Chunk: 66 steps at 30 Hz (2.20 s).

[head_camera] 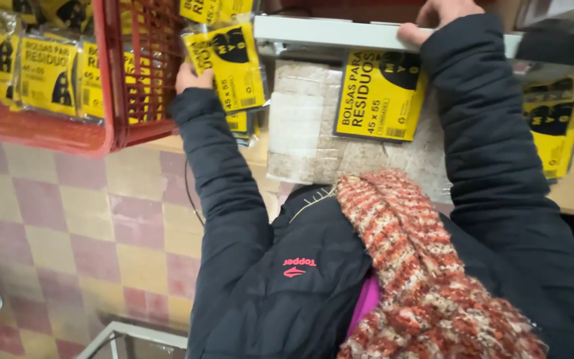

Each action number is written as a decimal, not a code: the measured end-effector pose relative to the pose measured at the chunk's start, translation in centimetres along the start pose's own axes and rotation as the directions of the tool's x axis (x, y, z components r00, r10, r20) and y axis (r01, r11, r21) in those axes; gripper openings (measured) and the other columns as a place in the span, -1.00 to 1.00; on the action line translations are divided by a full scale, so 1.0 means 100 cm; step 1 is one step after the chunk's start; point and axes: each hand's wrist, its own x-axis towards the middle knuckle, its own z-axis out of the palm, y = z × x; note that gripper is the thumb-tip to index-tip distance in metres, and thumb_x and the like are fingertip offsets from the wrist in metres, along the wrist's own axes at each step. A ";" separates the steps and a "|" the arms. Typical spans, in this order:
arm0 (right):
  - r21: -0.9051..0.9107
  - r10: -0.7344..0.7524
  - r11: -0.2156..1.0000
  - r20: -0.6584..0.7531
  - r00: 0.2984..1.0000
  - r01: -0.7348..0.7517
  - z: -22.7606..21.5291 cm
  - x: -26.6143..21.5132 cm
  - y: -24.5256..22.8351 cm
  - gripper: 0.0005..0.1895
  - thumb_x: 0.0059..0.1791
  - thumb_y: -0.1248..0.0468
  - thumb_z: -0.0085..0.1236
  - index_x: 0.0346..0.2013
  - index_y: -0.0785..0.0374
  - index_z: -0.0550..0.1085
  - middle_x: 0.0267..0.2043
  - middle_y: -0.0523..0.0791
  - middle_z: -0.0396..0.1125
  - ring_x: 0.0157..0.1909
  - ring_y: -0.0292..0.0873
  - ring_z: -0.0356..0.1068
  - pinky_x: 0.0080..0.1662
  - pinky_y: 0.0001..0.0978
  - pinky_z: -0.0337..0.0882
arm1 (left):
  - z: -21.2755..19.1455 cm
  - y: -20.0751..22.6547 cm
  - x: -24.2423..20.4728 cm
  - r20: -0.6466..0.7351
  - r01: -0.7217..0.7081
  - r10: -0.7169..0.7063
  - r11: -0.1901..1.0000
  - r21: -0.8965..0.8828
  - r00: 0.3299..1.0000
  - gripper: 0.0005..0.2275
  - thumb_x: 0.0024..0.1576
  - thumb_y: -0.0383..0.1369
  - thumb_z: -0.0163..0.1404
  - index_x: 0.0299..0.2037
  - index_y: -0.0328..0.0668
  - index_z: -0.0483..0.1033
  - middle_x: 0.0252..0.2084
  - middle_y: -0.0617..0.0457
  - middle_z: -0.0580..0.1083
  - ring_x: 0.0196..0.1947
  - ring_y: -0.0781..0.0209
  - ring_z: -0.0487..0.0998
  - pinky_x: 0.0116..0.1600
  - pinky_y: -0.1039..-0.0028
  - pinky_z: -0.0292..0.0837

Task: The person repeatedly picks up yellow trash bag packages from a red basket, places them under a heat-sealing machine, and seals them. Sealed packages are then placed into a second red basket. The process is repeated for multiple units throughout the clip.

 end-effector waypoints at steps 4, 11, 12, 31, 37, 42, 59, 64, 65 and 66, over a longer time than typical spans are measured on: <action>-0.041 0.046 0.998 0.005 0.999 -0.045 0.002 -0.002 -0.001 -0.58 0.02 -0.06 0.37 -0.17 0.25 0.61 -0.27 0.03 0.46 -0.26 0.03 0.47 -0.15 -0.14 0.46 | -0.014 0.016 -0.029 -0.096 -0.250 0.231 0.887 -0.388 0.968 -0.72 0.07 -0.53 0.11 0.00 -0.33 0.43 -0.09 -0.11 0.58 -0.12 0.11 0.60 0.06 0.36 0.54; -0.012 0.077 0.997 -0.022 0.997 -0.077 0.000 -0.002 -0.010 -0.58 -0.02 -0.08 0.39 -0.23 0.24 0.58 -0.26 0.03 0.47 -0.23 0.02 0.47 -0.14 -0.14 0.46 | -0.093 0.161 -0.148 -0.268 -0.548 0.479 0.755 -0.361 0.836 -0.79 0.31 -0.59 -0.01 0.14 -0.37 0.44 -0.10 -0.01 0.56 -0.14 0.32 0.54 0.06 0.50 0.50; -0.016 0.076 0.997 -0.030 0.997 -0.076 0.002 -0.002 -0.009 -0.58 -0.02 -0.08 0.39 -0.23 0.24 0.58 -0.26 0.03 0.47 -0.23 0.02 0.47 -0.14 -0.14 0.46 | -0.098 0.169 -0.160 -0.272 -0.553 0.483 0.749 -0.365 0.833 -0.79 0.31 -0.59 -0.01 0.14 -0.37 0.44 -0.10 -0.01 0.56 -0.14 0.32 0.54 0.06 0.50 0.50; 0.549 -0.214 0.796 -0.138 0.967 0.255 -0.028 -0.040 0.033 -0.89 0.19 0.32 0.25 -0.18 0.28 0.51 -0.25 -0.18 0.44 -0.18 -0.28 0.42 -0.06 -0.40 0.45 | -0.138 0.171 -0.237 -0.302 -0.665 0.595 0.698 -0.265 0.745 -0.83 0.36 -0.46 0.04 0.07 -0.42 0.48 -0.17 -0.04 0.56 -0.20 0.35 0.52 0.00 0.52 0.48; -0.021 0.187 0.982 -0.106 0.977 -0.190 0.019 -0.099 -0.010 -0.50 -0.12 -0.06 0.46 -0.18 0.29 0.55 -0.20 0.01 0.45 -0.13 -0.02 0.42 -0.01 -0.20 0.42 | -0.135 0.169 -0.242 -0.290 -0.650 0.582 0.688 -0.324 0.760 -0.83 0.37 -0.43 0.05 0.04 -0.42 0.46 -0.23 0.04 0.51 -0.26 0.42 0.44 -0.07 0.58 0.42; -0.359 0.344 0.869 -0.057 0.937 -0.341 0.053 -0.065 0.000 -0.30 -0.12 -0.22 0.46 0.00 0.28 0.55 -0.01 0.11 0.40 0.12 0.15 0.32 0.17 -0.01 0.28 | -0.121 0.182 -0.246 -0.235 -0.637 0.595 0.674 -0.375 0.769 -0.84 0.36 -0.42 0.07 -0.01 -0.41 0.46 -0.32 0.12 0.45 -0.34 0.47 0.35 -0.17 0.64 0.32; -0.253 0.486 0.707 -0.505 0.713 -0.661 -0.021 -0.227 0.139 -0.09 -0.14 -0.04 0.56 0.29 0.40 0.34 0.25 0.18 0.26 0.26 0.27 0.24 0.22 0.07 0.26 | 0.038 0.223 -0.287 0.100 -0.297 0.630 0.494 -0.817 0.770 -0.86 0.37 -0.44 -0.05 0.04 -0.36 0.45 -0.08 0.10 0.47 -0.09 0.37 0.43 0.09 0.59 0.37; 0.754 -0.160 0.633 -0.094 0.983 0.176 0.026 -0.187 0.020 -0.31 0.03 0.05 0.26 0.35 0.29 0.27 0.26 -0.10 0.28 0.31 -0.18 0.29 0.30 -0.30 0.34 | 0.100 0.207 -0.276 0.142 -0.164 0.499 0.519 -0.839 0.855 -0.85 0.38 -0.41 -0.03 -0.04 -0.37 0.53 -0.17 0.15 0.49 -0.16 0.42 0.43 0.01 0.59 0.38; 0.800 -0.140 0.581 -0.079 0.987 0.146 0.027 -0.178 -0.001 -0.49 0.13 0.12 0.22 0.28 0.30 0.35 0.16 -0.12 0.38 0.23 -0.18 0.36 0.29 -0.29 0.36 | 0.113 0.208 -0.267 0.145 -0.132 0.462 0.515 -0.847 0.875 -0.84 0.37 -0.40 -0.02 -0.06 -0.38 0.54 -0.19 0.17 0.50 -0.17 0.44 0.44 -0.01 0.58 0.39; 0.797 -0.153 0.583 -0.081 0.985 0.156 0.027 -0.168 -0.007 -0.49 0.13 0.12 0.22 0.28 0.30 0.35 0.16 -0.12 0.38 0.23 -0.18 0.36 0.29 -0.29 0.36 | 0.120 0.211 -0.254 0.131 -0.141 0.463 0.507 -0.850 0.877 -0.84 0.37 -0.40 -0.02 -0.06 -0.38 0.54 -0.19 0.17 0.50 -0.17 0.44 0.44 -0.01 0.58 0.39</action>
